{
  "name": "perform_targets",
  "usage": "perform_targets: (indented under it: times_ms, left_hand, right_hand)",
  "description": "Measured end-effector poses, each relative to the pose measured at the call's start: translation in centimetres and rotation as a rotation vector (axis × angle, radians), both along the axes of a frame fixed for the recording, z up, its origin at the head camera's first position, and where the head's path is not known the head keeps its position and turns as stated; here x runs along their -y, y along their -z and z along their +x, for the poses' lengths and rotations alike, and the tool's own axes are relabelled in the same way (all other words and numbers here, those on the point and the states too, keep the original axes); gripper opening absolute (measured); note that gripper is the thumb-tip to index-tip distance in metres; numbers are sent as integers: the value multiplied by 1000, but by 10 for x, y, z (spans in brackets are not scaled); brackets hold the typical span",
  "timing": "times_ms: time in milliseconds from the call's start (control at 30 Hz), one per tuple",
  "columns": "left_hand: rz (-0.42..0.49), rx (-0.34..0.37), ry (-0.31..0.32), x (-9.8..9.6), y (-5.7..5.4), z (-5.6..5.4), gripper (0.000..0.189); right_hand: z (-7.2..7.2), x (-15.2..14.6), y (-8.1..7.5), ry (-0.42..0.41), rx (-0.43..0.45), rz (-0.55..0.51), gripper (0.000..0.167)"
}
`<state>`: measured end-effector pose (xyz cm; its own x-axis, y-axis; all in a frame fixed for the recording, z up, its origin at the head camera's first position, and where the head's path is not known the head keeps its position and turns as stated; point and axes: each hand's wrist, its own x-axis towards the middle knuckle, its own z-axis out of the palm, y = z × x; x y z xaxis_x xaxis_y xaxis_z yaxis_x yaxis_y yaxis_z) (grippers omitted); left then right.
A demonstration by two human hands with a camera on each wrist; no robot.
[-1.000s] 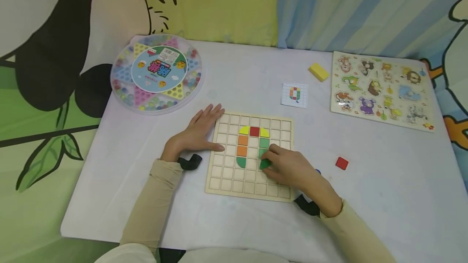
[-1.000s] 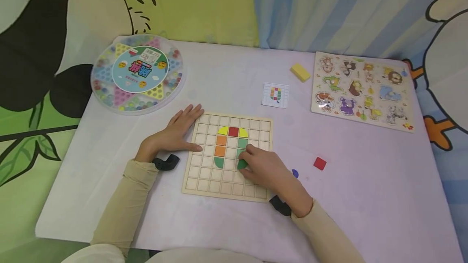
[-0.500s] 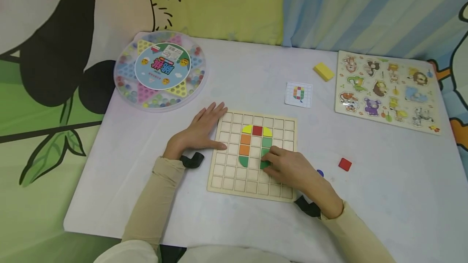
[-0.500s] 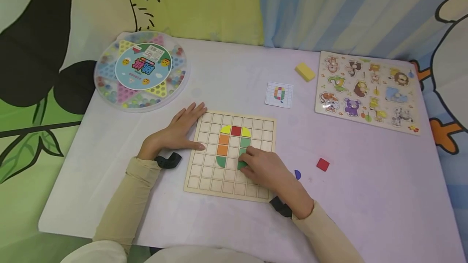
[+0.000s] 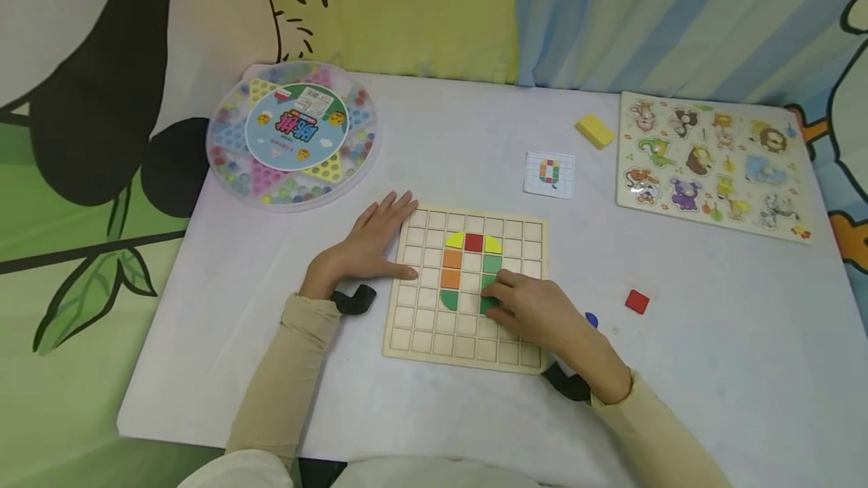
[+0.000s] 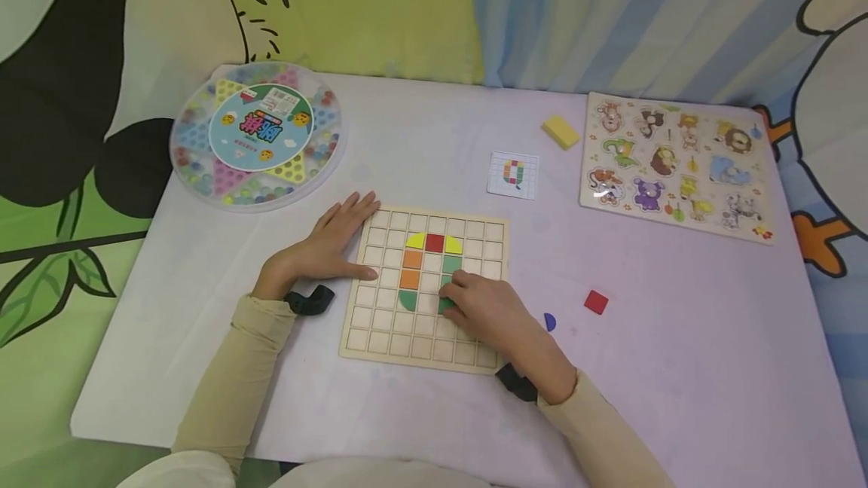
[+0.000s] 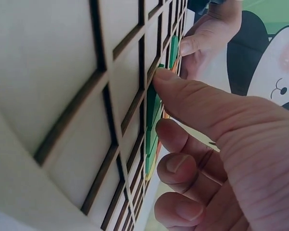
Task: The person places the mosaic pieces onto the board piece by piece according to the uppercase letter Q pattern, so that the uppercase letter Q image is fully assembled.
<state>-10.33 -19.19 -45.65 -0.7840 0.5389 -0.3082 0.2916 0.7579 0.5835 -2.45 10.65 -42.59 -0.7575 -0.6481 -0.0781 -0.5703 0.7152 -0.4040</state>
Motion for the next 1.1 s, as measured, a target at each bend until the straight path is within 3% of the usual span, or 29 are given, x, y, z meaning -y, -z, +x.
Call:
perform_targets:
  times_ms: [133,300,567,700,900,1100]
  left_hand:
    - [-3,2,-4,0,1,0,119]
    - [1,2,-1,0,1,-1,119]
    - [1,9,-11,0,-1,0,118]
    - [13,11,-10,0,-1,0,118]
    - [13,15,-10,0,-1,-1,117]
    - [21,13,-11,1,0,0,118]
  right_hand:
    - [2,-5,-1,36,19,-1,23]
    - [7,-24,-2,147,34,-5,23]
    - [12,-79,3,292,-114,-49,23]
    - [19,-112,6,384,-135,-43,22]
    - [31,-159,9,529,-61,46,35]
    - [37,-179,12,616,20,113,42]
